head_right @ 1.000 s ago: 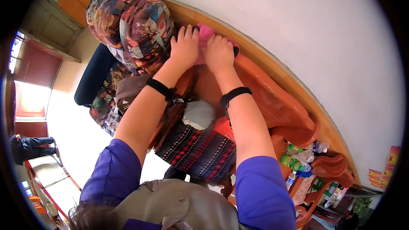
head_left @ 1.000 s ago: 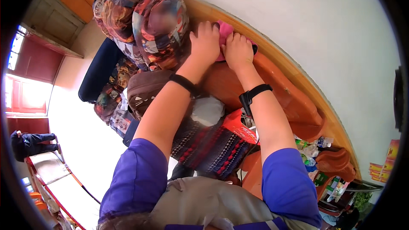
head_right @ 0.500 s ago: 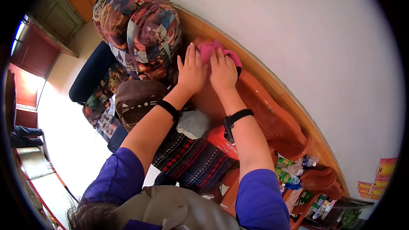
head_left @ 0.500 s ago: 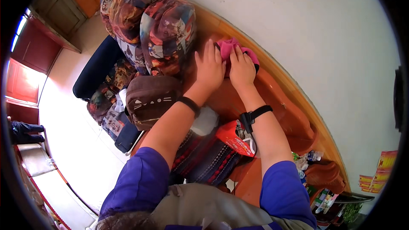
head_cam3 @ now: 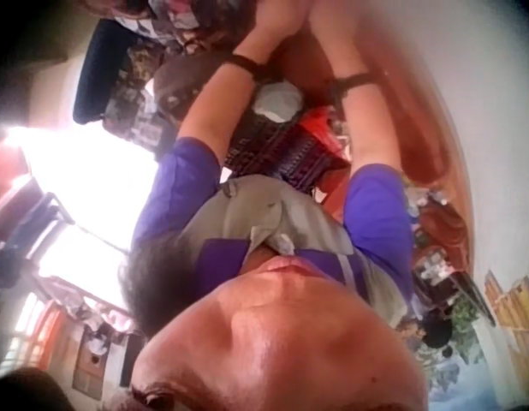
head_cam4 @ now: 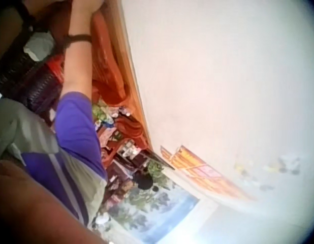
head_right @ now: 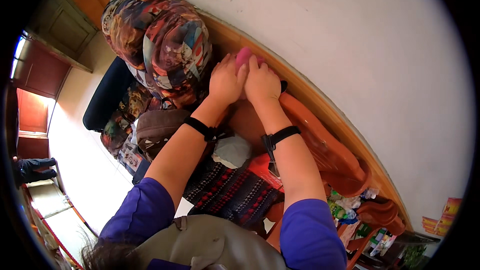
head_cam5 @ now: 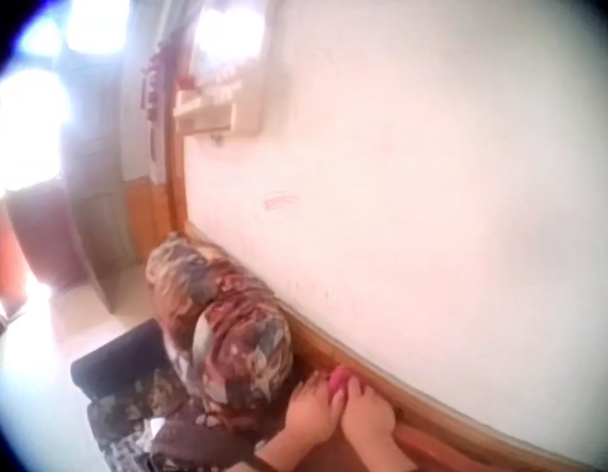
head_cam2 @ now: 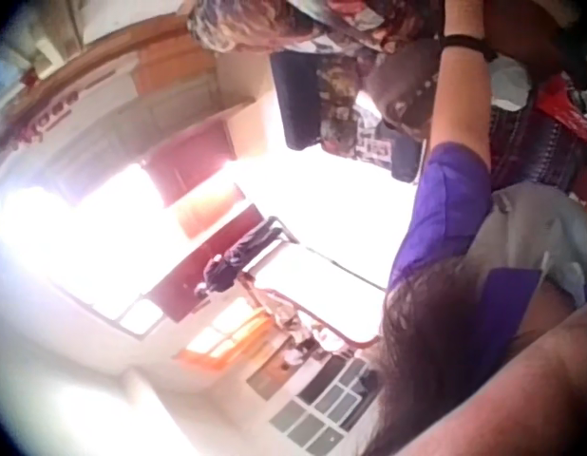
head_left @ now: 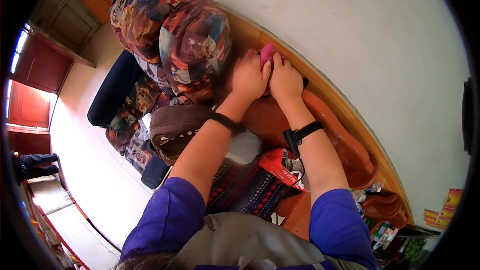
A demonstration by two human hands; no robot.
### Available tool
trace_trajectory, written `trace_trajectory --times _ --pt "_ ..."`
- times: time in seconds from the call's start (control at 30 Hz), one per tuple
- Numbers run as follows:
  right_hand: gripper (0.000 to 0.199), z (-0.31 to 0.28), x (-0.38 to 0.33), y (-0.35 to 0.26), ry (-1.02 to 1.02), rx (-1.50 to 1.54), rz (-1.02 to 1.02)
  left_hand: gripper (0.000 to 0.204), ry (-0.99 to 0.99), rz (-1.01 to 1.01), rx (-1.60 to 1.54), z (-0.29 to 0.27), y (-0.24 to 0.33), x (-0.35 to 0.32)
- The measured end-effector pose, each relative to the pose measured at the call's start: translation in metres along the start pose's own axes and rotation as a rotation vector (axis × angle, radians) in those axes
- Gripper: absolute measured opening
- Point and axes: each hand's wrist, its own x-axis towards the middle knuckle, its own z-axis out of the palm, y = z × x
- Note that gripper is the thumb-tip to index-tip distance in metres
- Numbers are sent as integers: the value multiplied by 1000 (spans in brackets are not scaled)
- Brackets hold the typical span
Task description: The person wipes the surfaces and edges of a cream-colored couch and a wooden chair using a cloth.
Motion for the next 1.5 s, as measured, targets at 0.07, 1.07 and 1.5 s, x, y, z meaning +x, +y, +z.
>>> trace_trajectory --times 0.07,1.07,1.5 --pt "37 -1 1 -1 -14 6 18 43 -43 -9 -85 -5 1 2" --pt "37 -50 -198 176 463 -120 84 45 -422 546 257 75 199 -92" --pt "41 -80 -336 276 277 -316 377 48 -603 847 574 154 343 -181"
